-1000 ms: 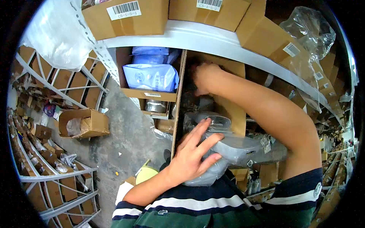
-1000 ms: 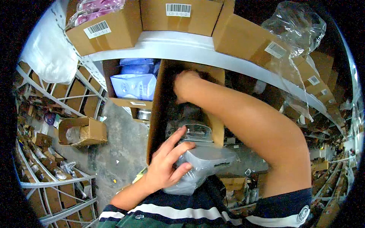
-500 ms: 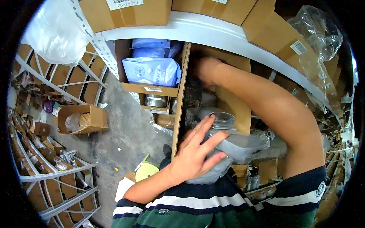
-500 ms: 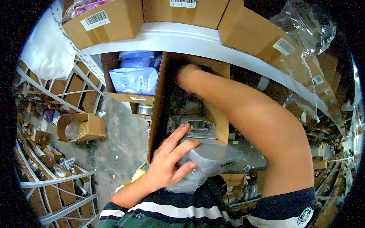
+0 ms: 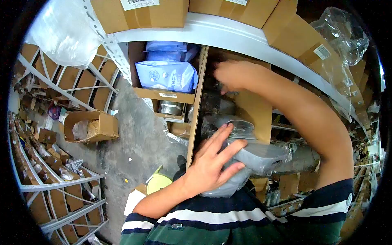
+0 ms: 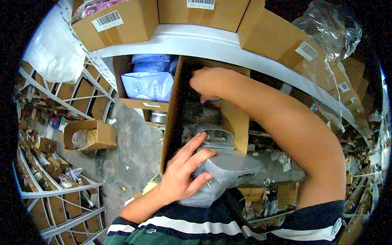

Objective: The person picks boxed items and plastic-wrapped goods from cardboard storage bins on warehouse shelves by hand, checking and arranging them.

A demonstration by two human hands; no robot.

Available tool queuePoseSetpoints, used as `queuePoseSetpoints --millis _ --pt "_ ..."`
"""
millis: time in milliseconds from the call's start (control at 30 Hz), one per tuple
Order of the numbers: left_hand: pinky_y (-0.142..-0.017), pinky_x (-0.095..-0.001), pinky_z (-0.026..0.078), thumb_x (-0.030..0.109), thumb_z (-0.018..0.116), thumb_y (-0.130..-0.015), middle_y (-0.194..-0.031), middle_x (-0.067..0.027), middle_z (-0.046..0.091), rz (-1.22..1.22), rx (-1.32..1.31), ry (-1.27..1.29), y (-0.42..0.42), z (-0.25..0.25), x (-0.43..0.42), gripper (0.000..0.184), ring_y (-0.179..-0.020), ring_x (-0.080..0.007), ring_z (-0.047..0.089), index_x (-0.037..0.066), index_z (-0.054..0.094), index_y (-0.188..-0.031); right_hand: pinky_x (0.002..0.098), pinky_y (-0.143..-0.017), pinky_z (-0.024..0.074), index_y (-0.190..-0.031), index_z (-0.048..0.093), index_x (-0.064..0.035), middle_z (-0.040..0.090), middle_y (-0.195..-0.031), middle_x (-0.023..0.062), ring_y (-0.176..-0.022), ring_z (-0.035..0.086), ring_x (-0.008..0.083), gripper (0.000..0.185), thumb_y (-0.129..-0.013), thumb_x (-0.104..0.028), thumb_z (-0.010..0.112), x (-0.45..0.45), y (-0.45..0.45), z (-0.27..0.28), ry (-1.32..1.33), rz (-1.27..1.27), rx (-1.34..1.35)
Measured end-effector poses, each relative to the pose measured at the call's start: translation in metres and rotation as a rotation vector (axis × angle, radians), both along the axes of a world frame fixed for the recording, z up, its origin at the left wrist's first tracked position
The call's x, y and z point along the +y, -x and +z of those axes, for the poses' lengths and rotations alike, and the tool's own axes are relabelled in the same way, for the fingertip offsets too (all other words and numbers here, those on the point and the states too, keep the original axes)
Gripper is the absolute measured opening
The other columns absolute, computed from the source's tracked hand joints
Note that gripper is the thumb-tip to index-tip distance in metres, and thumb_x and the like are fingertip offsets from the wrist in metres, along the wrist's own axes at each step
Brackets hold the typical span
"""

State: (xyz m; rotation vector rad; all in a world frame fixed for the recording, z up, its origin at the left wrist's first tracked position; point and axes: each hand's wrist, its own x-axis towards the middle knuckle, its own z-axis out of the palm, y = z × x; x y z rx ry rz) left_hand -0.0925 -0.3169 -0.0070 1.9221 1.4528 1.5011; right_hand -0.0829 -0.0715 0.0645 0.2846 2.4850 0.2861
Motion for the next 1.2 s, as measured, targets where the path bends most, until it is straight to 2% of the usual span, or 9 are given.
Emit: queuePoseSetpoints --millis 167,333,400,467,667,800,967,1067,1200 --pt "-0.106 -0.0468 0.041 0.022 0.071 -0.083 -0.14 -0.0302 0.046 0.002 0.019 0.003 0.0 0.001 0.002 0.047 -0.129 -0.0464 0.048 0.004 0.059 -0.124 0.0476 -0.087 0.054 -0.111 0.068 -0.0028 0.064 -0.116 0.0207 -0.107 0.063 0.0382 0.038 -0.079 -0.022 0.075 -0.006 -0.022 -0.013 0.108 0.08 0.043" --pt "-0.105 -0.0471 0.041 0.023 0.072 -0.083 -0.141 -0.0295 0.045 -0.01 0.017 0.021 0.0 0.001 0.002 0.048 -0.13 -0.0467 0.047 0.006 0.058 -0.125 0.046 -0.084 0.0548 -0.11 0.069 -0.0055 0.068 -0.112 0.0187 -0.105 0.065 0.0363 0.034 -0.077 -0.002 0.065 -0.027 -0.009 -0.042 0.118 0.149 -0.227" --pt "-0.104 -0.0475 0.042 0.024 0.074 -0.083 -0.141 -0.0288 0.045 -0.014 0.004 0.031 0.0 0.001 0.002 0.049 -0.13 -0.047 0.046 0.01 0.058 -0.127 0.0458 -0.084 0.0548 -0.111 0.069 -0.0057 0.068 -0.112 0.0187 -0.105 0.065 0.0356 0.035 -0.077 -0.003 0.066 -0.018 -0.008 -0.075 0.084 0.154 -0.209" --pt "-0.107 -0.0468 0.04 0.022 0.071 -0.082 -0.141 -0.0301 0.046 0.001 0.014 0.018 0.0 0.002 0.001 0.045 -0.13 -0.0462 0.047 0.003 0.06 -0.122 0.0455 -0.084 0.0548 -0.112 0.069 -0.006 0.069 -0.111 0.0187 -0.106 0.066 0.0349 0.035 -0.077 -0.004 0.066 -0.022 0.0 -0.067 0.049 0.173 -0.198" --pt "-0.107 -0.0468 0.04 0.021 0.074 -0.08 -0.143 -0.0291 0.044 -0.002 0.008 0.014 0.0 0.0 0.0 0.048 -0.131 -0.0456 0.046 0.005 0.06 -0.123 0.0451 -0.085 0.0546 -0.111 0.068 0.0005 0.067 -0.115 0.0213 -0.102 0.066 0.0369 0.035 -0.08 -0.017 0.064 -0.017 0.019 -0.057 0.162 0.146 -0.294" --pt "-0.107 -0.047 0.04 0.021 0.074 -0.08 -0.143 -0.0283 0.044 -0.008 -0.019 0.018 0.0 -0.003 0.002 0.049 -0.132 -0.0457 0.045 0.006 0.059 -0.124 0.0441 -0.086 0.0544 -0.111 0.068 0.0005 0.067 -0.114 0.0218 -0.102 0.066 0.0369 0.033 -0.084 -0.017 0.061 -0.022 0.028 -0.055 0.254 0.02 -0.338" --pt "-0.107 -0.0473 0.04 0.021 0.074 -0.081 -0.143 -0.0282 0.044 -0.014 -0.006 0.025 0.001 0.0 0.002 0.049 -0.131 -0.0461 0.046 0.006 0.059 -0.125 0.0425 -0.086 0.0545 -0.112 0.069 0.0001 0.067 -0.118 0.0203 -0.105 0.066 0.0347 0.029 -0.09 -0.013 0.056 -0.023 0.016 -0.071 0.236 0.017 -0.127" --pt "-0.107 -0.0472 0.04 0.021 0.074 -0.08 -0.143 -0.0284 0.044 -0.017 0.001 0.026 0.001 0.001 0.003 0.049 -0.131 -0.0463 0.046 0.006 0.059 -0.125 0.0426 -0.087 0.054 -0.114 0.068 -0.0002 0.067 -0.119 0.0189 -0.107 0.065 0.0338 0.029 -0.091 -0.014 0.056 -0.021 0.025 -0.084 0.166 0.156 -0.287" --pt "-0.107 -0.0467 0.04 0.021 0.074 -0.081 -0.143 -0.0283 0.044 -0.015 0.0 0.019 0.001 0.001 0.002 0.048 -0.131 -0.0457 0.046 0.006 0.06 -0.124 0.0428 -0.088 0.0535 -0.116 0.067 -0.0001 0.065 -0.122 0.019 -0.11 0.064 0.0338 0.031 -0.091 -0.014 0.056 -0.022 0.03 -0.095 0.241 0.076 -0.257"
